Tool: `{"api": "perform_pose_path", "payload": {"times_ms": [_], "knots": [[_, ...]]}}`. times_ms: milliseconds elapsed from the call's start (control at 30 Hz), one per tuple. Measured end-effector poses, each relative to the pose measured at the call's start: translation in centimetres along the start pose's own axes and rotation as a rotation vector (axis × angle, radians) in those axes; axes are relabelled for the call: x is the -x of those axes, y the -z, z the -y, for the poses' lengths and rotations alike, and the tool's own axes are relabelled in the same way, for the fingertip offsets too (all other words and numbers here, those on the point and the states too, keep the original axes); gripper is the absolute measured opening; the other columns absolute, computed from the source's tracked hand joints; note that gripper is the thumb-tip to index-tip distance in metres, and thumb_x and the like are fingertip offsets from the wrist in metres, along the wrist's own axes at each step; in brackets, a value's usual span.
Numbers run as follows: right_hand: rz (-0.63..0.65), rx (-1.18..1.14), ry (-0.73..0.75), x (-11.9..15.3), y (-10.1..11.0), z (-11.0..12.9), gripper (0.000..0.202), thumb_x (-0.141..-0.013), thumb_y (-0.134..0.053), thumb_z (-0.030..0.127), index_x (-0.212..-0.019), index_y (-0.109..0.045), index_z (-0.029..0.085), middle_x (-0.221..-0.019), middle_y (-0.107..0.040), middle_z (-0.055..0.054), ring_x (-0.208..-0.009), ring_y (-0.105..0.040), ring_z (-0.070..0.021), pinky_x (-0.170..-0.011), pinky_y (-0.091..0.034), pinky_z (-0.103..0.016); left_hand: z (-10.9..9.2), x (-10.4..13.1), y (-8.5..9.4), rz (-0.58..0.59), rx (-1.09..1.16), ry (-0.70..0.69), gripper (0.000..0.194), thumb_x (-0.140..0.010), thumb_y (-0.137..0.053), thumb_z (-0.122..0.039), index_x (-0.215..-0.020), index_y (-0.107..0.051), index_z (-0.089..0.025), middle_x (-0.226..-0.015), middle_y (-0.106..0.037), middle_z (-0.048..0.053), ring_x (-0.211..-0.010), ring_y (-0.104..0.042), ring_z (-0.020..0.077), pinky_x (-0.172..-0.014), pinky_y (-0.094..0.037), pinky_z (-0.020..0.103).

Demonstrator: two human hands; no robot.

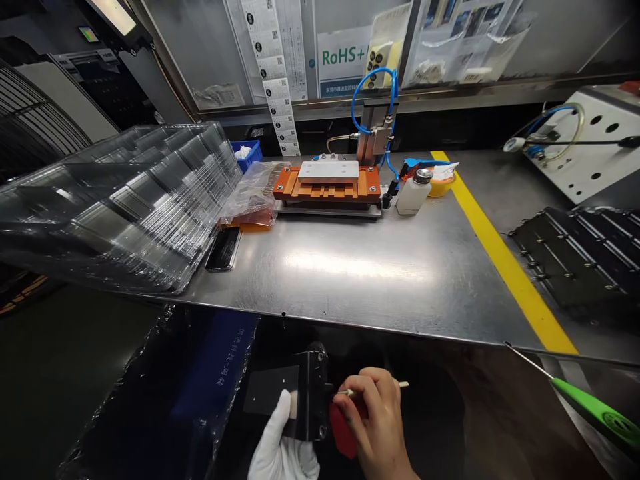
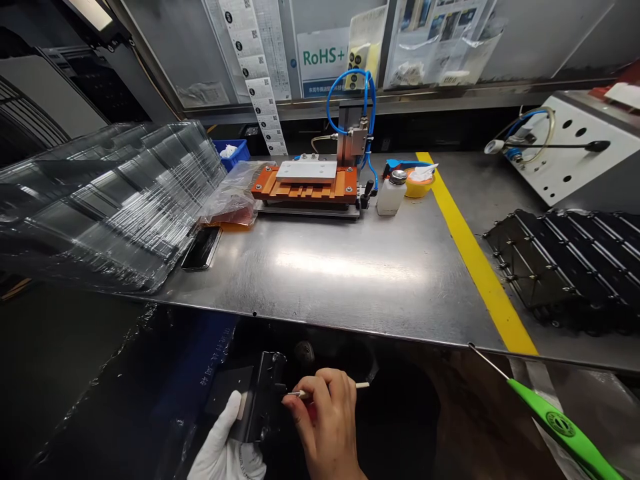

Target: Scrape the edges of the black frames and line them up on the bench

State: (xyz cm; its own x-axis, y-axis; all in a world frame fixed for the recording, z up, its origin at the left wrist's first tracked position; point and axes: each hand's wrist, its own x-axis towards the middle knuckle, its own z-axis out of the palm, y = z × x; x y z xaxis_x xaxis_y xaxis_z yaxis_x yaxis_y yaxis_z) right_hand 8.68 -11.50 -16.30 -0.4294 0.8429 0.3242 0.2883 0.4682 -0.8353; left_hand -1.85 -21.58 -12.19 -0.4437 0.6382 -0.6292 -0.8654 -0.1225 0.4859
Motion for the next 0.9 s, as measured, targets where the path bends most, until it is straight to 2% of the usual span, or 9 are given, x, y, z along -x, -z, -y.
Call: {"api": "perform_pose_path", "payload": {"times_ms": [67, 133, 200, 267, 367, 533, 700, 833, 900], "knots": [[-0.126, -0.010, 0.032, -0.4, 0.2, -0.1, 0.032, -0.101, -0.048, 0.053, -0.090, -0.060, 0.025, -0.092, -0.050, -0.003, -0.085, -0.050, -0.0190, -0.080, -0.038, -0.033, 0.1, 0.0, -0.2, -0.014, -0.023, -0.009, 0.037, -0.097, -0.054, -0.047, -0.115, -0.064, -0.016, -0.111, -0.067, 0.010, -0.094, -0.066, 0.0186, -0.084, -0.056, 0.039], [-0.110, -0.133, -0.001, -0.9, 0.8, -0.2, 0.033, -0.105, -0.041, 0.049, -0.093, -0.059, 0.025, -0.090, -0.051, -0.002, -0.080, -0.052, -0.0166, -0.072, -0.041, -0.029, 0.1, -0.1, -0.3, -0.025, -0.039, -0.013, 0.035, -0.097, -0.054, -0.045, -0.115, -0.064, -0.016, -0.111, -0.067, 0.010, -0.094, -0.066, 0.0185, -0.083, -0.056, 0.038], [0.090, -0.298, -0.094, -1.2, 1.5, -0.2, 0.043, -0.108, -0.027, 0.048, -0.091, -0.059, 0.024, -0.082, -0.053, -0.001, -0.070, -0.053, -0.0140, -0.063, -0.041, -0.025, 0.2, -0.2, -0.4, -0.032, -0.049, -0.014, 0.033, -0.097, -0.055, -0.043, -0.114, -0.064, -0.016, -0.111, -0.066, 0.009, -0.093, -0.065, 0.0183, -0.083, -0.056, 0.038], [0.341, -0.385, -0.134, -1.4, 2.1, 0.0, 0.055, -0.106, -0.020, 0.058, -0.087, -0.057, 0.022, -0.075, -0.054, 0.000, -0.063, -0.052, -0.0129, -0.058, -0.040, -0.025, 0.1, -0.3, -0.4, -0.036, -0.052, -0.014, 0.032, -0.097, -0.056, -0.042, -0.113, -0.064, -0.016, -0.111, -0.066, 0.009, -0.093, -0.065, 0.0182, -0.083, -0.056, 0.038], [0.499, -0.299, 0.015, -1.5, 2.3, 0.2, 0.061, -0.095, -0.029, 0.077, -0.085, -0.054, 0.021, -0.071, -0.054, 0.001, -0.057, -0.049, -0.0115, -0.054, -0.037, -0.024, 0.0, -0.2, -0.5, -0.033, -0.039, -0.015, 0.032, -0.097, -0.056, -0.042, -0.115, -0.063, -0.016, -0.113, -0.065, 0.009, -0.094, -0.065, 0.0186, -0.083, -0.056, 0.038], [0.428, -0.243, 0.199, -2.1, 2.0, 0.7, 0.047, -0.091, -0.055, 0.067, -0.082, -0.050, 0.021, -0.069, -0.055, 0.004, -0.055, -0.050, -0.0078, -0.051, -0.036, -0.019, -0.1, 0.2, -0.6, -0.001, -0.003, -0.005, 0.034, -0.098, -0.055, -0.042, -0.119, -0.062, -0.017, -0.115, -0.065, 0.010, -0.095, -0.065, 0.0191, -0.083, -0.057, 0.038], [0.555, -0.326, 0.203, -2.3, 1.9, 0.6, 0.030, -0.095, -0.064, 0.046, -0.080, -0.055, 0.022, -0.068, -0.057, 0.005, -0.058, -0.052, -0.0071, -0.054, -0.037, -0.018, -0.3, 0.2, -0.6, 0.042, 0.033, -0.002, 0.036, -0.098, -0.054, -0.045, -0.119, -0.063, -0.017, -0.115, -0.066, 0.010, -0.097, -0.065, 0.0194, -0.086, -0.056, 0.040], [0.370, -0.166, 0.415, -2.1, 1.4, 0.3, 0.039, -0.101, -0.054, 0.041, -0.070, -0.046, 0.019, -0.058, -0.047, 0.005, -0.050, -0.043, -0.0075, -0.049, -0.030, -0.023, -0.1, 0.2, -0.8, 0.066, 0.044, -0.012, 0.039, -0.098, -0.053, -0.046, -0.122, -0.062, -0.017, -0.117, -0.065, 0.011, -0.097, -0.066, 0.0196, -0.085, -0.056, 0.040], [0.266, -0.112, 0.429, -2.2, 1.2, 0.4, 0.042, -0.101, -0.053, 0.045, -0.070, -0.044, 0.019, -0.058, -0.046, 0.005, -0.049, -0.042, -0.0073, -0.048, -0.030, -0.022, -0.1, 0.1, -0.9, 0.067, 0.034, -0.022, 0.037, -0.098, -0.054, -0.044, -0.120, -0.062, -0.016, -0.116, -0.065, 0.011, -0.096, -0.065, 0.0192, -0.085, -0.056, 0.040]]}}
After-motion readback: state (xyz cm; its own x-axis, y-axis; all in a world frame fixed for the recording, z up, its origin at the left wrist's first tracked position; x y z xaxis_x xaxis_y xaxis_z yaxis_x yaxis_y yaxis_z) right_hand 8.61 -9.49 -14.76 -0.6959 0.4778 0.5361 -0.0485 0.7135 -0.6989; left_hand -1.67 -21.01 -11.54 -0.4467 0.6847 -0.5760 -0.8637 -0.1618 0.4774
